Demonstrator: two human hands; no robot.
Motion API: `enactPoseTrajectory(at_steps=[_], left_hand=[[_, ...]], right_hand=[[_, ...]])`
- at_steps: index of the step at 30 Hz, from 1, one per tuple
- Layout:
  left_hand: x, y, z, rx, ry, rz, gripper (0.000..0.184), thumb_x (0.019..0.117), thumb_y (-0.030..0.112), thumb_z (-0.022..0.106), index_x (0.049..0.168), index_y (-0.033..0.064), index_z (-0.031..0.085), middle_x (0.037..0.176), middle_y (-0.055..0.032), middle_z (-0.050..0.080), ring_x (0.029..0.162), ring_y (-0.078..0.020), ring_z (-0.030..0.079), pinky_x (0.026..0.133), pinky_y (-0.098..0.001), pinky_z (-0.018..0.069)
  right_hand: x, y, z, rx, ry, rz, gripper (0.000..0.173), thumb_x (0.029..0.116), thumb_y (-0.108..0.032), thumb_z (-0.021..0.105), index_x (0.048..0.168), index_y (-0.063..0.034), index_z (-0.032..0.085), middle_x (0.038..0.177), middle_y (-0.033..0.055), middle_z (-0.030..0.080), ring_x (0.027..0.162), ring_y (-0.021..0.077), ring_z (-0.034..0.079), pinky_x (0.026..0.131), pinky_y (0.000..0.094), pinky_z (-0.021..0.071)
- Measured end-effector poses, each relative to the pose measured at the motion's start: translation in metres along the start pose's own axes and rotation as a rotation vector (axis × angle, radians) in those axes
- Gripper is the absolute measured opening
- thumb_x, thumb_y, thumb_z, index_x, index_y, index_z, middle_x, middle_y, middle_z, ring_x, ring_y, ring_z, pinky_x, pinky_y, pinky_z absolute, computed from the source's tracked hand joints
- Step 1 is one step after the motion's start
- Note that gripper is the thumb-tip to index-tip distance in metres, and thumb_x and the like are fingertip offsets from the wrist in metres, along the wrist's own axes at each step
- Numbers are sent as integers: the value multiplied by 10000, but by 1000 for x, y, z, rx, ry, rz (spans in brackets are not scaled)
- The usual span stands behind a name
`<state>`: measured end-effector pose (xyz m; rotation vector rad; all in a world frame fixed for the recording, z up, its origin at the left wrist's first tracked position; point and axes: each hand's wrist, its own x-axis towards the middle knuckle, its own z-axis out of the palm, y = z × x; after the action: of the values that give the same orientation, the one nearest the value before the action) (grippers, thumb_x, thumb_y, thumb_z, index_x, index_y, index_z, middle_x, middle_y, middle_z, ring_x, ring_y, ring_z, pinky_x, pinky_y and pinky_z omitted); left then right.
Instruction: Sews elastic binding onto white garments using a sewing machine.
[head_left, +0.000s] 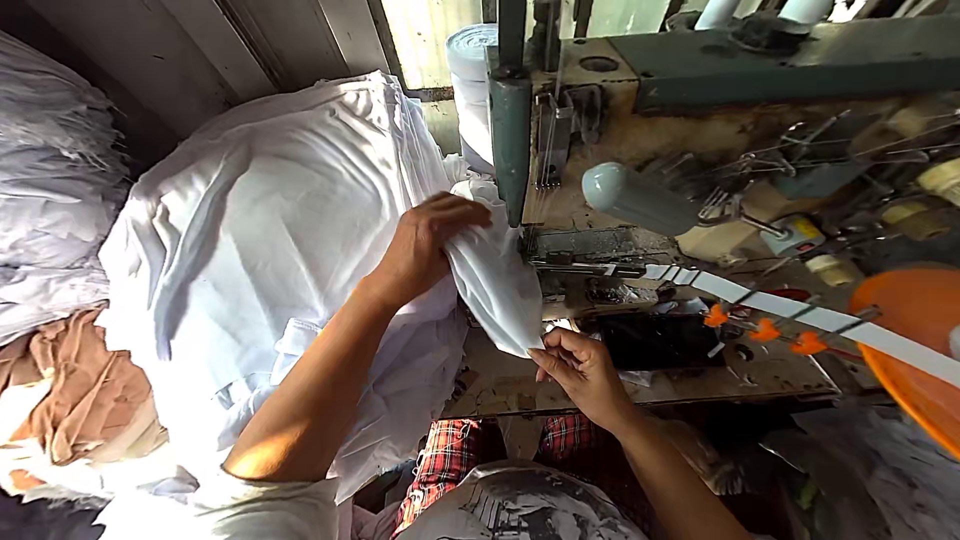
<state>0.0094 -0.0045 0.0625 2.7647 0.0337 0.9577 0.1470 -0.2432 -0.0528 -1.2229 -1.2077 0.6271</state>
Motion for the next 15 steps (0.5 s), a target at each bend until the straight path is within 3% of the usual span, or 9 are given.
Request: enactPoseTrajectory(at_steps=[2,6,8,11,13,15], left_hand=[[-9,16,2,-74,-118,88,244,843,21,577,982,22,777,1130,-120,746,1157,-298,665,1043,-469,493],[-13,23,19,41,-293,172,314,812,-15,615,1041,105,793,1159,-39,750,1099,-242,685,897,-442,532],[-8,15,25,100,-278,147,368,787,-80,589,1059,74,783,1168,-81,747,1072,-294,695,856,-482,542],[-1,8,25,161,-187,119,331,834,-105,542,1036,33,765,1167,-149,741,1052,-351,709,846,-520,543],[-2,16,19,159,-142,134,333,816,-74,534,1017,49,769,1162,-129,744,1050,-329,702,850,-495,532],[-6,27,10,108,-204,173,356,764,-45,584,1033,75,785,1166,-97,740,1081,-299,684,871,-483,526]], right_hand=[[-6,2,1,21,-20,-15,169,990,-142,655,964,24,674,766,-7,687,641,-11,631,614,144,541],[-8,5,2,40,-30,-36,165,994,-122,646,980,39,680,801,15,689,642,-5,629,610,147,547],[0,4,2,18,-11,-45,170,998,-120,637,973,44,677,792,15,687,640,-3,634,609,153,552],[17,-1,1,-8,11,-65,170,999,-110,629,963,50,675,798,17,681,649,-4,631,611,150,546],[25,-4,0,-1,1,-67,158,997,-103,628,975,47,673,794,5,689,655,-10,637,617,147,549],[28,-7,0,25,-15,-67,148,996,-94,628,985,48,670,804,-3,693,659,-13,642,628,149,557]])
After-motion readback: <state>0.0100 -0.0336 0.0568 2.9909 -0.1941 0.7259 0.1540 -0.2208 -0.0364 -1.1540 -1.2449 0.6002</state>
